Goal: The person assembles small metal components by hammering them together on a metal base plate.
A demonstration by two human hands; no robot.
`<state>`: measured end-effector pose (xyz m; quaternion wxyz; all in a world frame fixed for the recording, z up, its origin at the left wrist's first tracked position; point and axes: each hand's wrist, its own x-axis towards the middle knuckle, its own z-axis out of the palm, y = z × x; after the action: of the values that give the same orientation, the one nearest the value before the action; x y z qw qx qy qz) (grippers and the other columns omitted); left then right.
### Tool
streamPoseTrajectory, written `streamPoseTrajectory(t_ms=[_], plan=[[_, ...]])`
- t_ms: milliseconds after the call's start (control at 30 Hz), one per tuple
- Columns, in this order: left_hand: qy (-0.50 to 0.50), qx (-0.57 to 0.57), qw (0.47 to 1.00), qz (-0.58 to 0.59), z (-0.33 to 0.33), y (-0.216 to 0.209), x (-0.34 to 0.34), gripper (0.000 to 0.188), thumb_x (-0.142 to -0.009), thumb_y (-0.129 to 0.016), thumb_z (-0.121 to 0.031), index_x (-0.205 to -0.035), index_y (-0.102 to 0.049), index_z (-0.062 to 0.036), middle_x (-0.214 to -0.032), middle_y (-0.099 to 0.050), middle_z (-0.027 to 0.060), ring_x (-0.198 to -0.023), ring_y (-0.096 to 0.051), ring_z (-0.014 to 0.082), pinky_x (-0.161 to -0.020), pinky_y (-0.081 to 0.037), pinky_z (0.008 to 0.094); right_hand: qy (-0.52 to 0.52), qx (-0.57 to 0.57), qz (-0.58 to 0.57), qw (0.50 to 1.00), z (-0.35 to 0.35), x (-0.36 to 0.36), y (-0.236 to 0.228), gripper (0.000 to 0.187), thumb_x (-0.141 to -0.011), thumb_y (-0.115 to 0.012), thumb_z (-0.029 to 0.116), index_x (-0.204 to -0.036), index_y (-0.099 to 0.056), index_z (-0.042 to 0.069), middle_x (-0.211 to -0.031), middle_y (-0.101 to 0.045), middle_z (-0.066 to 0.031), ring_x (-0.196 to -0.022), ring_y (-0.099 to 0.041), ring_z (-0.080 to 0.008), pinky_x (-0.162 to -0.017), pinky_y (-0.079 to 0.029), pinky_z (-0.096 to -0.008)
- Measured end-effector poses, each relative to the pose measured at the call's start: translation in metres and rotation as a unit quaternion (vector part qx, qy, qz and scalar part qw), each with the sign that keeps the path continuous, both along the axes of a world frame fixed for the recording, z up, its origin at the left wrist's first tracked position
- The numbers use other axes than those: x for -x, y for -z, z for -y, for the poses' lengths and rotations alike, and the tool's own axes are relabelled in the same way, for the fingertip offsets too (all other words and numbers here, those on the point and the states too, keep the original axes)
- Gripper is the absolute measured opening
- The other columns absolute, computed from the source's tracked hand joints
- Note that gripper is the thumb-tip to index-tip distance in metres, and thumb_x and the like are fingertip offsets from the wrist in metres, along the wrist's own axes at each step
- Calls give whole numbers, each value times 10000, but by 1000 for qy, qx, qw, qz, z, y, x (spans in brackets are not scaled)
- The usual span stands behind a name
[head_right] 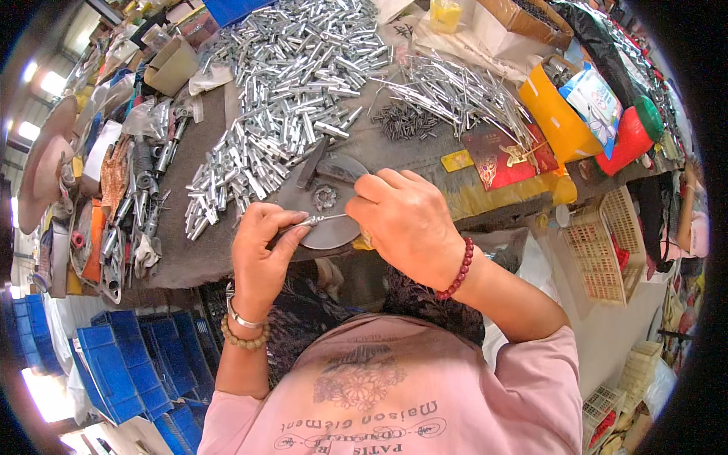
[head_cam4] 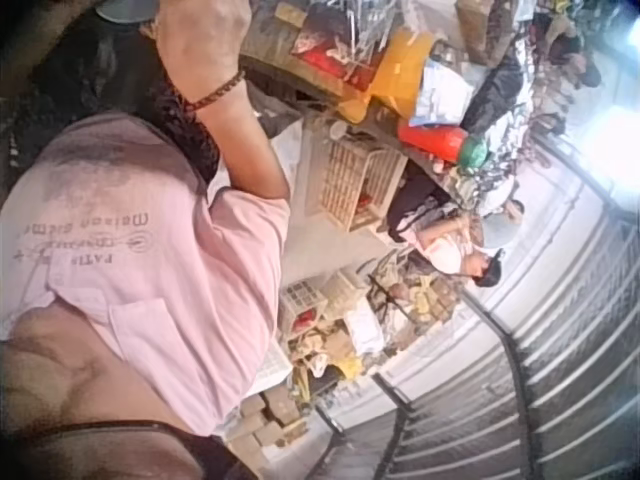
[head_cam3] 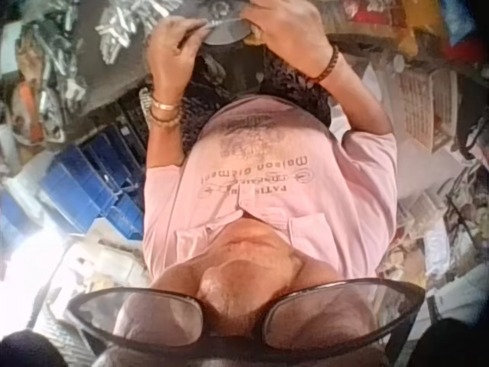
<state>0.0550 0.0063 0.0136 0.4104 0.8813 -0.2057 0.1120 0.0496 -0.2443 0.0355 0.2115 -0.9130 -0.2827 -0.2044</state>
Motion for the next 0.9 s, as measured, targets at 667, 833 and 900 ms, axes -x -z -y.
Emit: streamPoseTrajectory(t_ms=[667,833,900], plan=[[13,66,997,-31,-1,2,1,151,-855,-860,-28,-995,-804,-39,-925,-637,65,-809,-624,199,-697,-488,319,9,-99,8,995,8,-2,4,244,-752,-746,47,-987,-768,109,-961,-684,-59,-919,-698,-280,-825,-573,-411],[14,77,997,-26,-1,7,0,155,-849,-863,-26,-992,-804,-40,-926,-640,66,-802,-626,200,-690,-487,319,240,-124,-68,960,76,-22,6,241,-831,-764,26,-1058,-757,108,-1048,-741,-101,-960,-742,-341,-825,-594,-433],[12,79,996,-29,0,7,-1,158,-847,-865,-26,-992,-803,-40,-926,-643,66,-796,-627,203,-688,-488,321,254,-100,-76,959,90,-29,13,231,-842,-757,42,-1064,-758,104,-1055,-735,-102,-966,-736,-347,-834,-589,-444]])
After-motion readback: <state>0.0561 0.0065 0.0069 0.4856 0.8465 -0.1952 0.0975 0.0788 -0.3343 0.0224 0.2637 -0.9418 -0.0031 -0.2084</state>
